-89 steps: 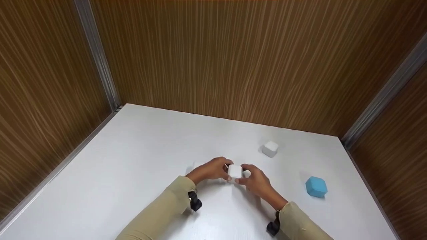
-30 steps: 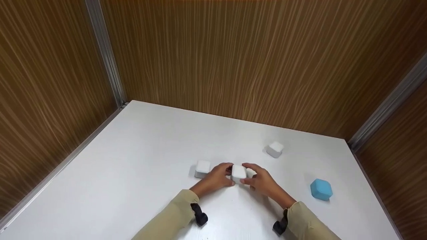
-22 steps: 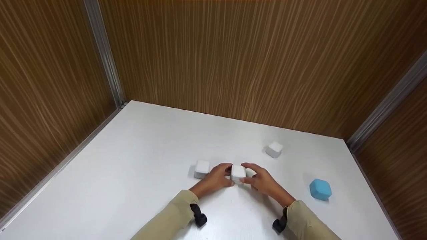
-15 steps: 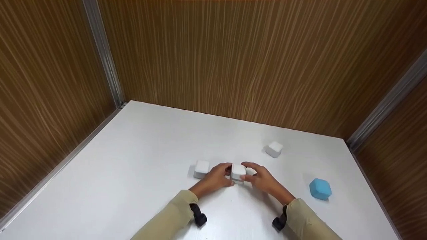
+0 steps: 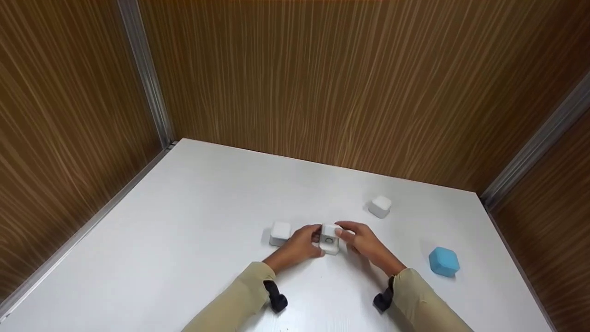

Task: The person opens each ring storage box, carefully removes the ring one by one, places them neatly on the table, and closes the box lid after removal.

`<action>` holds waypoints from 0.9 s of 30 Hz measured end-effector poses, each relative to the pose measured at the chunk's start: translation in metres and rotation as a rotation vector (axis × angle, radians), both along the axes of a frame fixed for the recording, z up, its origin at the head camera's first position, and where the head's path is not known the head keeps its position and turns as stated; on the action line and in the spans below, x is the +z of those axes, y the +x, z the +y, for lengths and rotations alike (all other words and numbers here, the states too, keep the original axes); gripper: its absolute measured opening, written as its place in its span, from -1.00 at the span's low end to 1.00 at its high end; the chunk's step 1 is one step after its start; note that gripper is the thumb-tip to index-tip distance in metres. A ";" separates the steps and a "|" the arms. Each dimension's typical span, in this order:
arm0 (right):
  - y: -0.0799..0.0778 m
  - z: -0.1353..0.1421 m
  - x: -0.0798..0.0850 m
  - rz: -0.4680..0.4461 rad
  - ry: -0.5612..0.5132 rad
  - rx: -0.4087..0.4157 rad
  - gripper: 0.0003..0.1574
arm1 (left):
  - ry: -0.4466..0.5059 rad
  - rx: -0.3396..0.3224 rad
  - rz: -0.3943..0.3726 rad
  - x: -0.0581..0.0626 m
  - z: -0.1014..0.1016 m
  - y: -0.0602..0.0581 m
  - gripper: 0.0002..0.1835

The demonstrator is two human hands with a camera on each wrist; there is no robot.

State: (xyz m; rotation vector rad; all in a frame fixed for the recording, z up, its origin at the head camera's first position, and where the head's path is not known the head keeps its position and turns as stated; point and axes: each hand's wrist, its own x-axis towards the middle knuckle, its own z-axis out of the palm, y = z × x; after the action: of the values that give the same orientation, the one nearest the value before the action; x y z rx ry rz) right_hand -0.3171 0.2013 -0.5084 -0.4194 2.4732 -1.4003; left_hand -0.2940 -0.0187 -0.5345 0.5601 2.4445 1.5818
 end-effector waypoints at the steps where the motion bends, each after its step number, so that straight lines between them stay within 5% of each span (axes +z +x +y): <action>1: -0.001 0.000 0.000 -0.036 -0.021 -0.013 -0.30 | 0.003 0.000 0.000 0.000 0.000 0.000 -0.34; 13: -0.007 -0.001 -0.002 -0.187 -0.110 -0.140 -0.29 | 0.002 0.003 -0.024 0.001 0.003 0.000 -0.30; 27: 0.002 0.004 -0.003 -0.176 -0.202 -0.215 -0.26 | 0.001 0.011 -0.019 -0.001 0.000 -0.001 -0.27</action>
State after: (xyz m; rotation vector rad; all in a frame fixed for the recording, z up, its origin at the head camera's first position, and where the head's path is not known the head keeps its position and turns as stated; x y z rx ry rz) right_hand -0.3147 0.2058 -0.5118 -0.0651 2.2989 -1.6997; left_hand -0.2947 -0.0186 -0.5356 0.5306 2.4370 1.5855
